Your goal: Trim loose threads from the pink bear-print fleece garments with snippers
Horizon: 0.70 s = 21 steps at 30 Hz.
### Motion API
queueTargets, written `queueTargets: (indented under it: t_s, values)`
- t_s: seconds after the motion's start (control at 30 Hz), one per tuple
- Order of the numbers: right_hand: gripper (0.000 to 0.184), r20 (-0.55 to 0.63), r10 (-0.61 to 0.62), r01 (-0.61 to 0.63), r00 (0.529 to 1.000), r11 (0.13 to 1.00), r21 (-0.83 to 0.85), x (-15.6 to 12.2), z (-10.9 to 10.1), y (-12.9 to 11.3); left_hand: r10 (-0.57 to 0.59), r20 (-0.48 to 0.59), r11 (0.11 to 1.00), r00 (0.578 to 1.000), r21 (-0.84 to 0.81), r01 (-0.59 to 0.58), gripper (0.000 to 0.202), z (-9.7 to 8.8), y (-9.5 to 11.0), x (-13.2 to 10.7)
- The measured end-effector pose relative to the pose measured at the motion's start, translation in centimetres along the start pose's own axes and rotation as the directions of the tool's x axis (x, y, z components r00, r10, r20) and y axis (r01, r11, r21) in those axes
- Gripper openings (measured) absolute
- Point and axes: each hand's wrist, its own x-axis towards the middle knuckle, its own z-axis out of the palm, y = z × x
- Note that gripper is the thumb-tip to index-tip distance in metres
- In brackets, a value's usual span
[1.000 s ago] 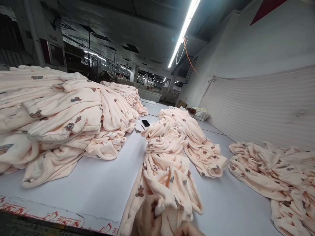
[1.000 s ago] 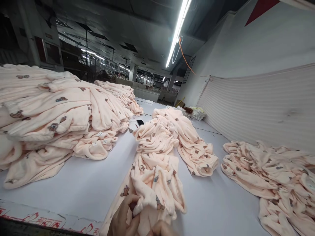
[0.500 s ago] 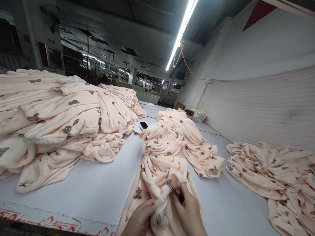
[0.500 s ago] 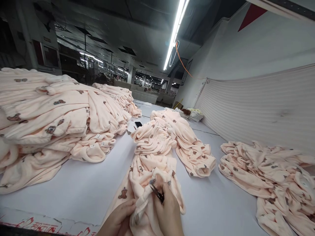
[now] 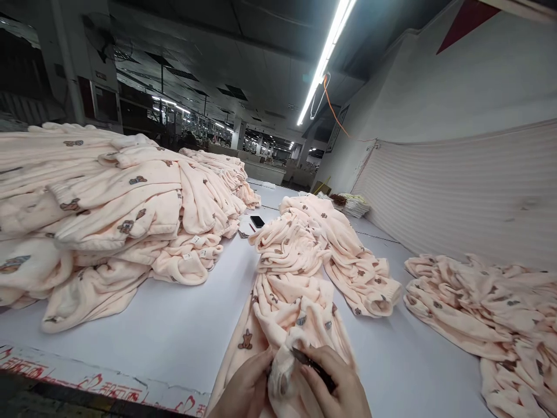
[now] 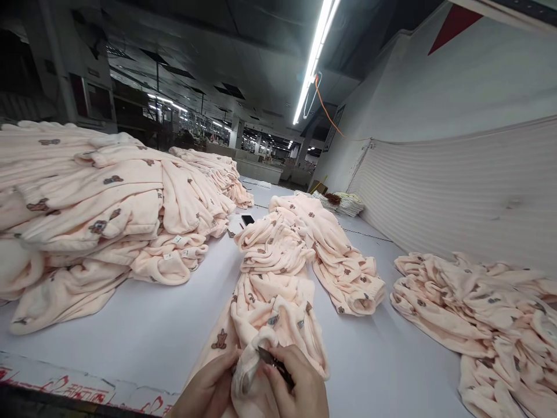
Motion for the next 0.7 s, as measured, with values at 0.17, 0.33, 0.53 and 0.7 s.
queueTargets:
  t_s: [0.17, 0.33, 0.53, 0.7]
  values:
    - [0.02, -0.076, 0.006, -0.009, 0.997, 0.999, -0.035, -1.1, -0.3, -0.1, -0.051, 0.012, 0.999, 0.999, -0.015, 0.051, 0.047, 0.4, 0.1, -0.5]
    - [0.023, -0.142, -0.08, 0.057, 0.987, 0.986, -0.157, -2.0, 0.6, -0.4, -0.065, 0.054, 0.998, 0.996, 0.016, 0.064, 0.055, 0.9, 0.5, -0.6]
    - [0.022, -0.097, -0.061, 0.048, 0.993, 0.991, -0.125, -2.1, 0.4, -0.5, -0.103, 0.06, 0.992, 0.993, 0.078, 0.098, 0.062, 1.0, 0.9, -0.9]
    - [0.02, -0.108, 0.011, -0.023, 0.994, 0.993, -0.112, -1.9, 0.1, -0.9, -0.11, 0.072, 0.989, 0.991, 0.102, 0.103, 0.065, 1.3, 1.2, -1.0]
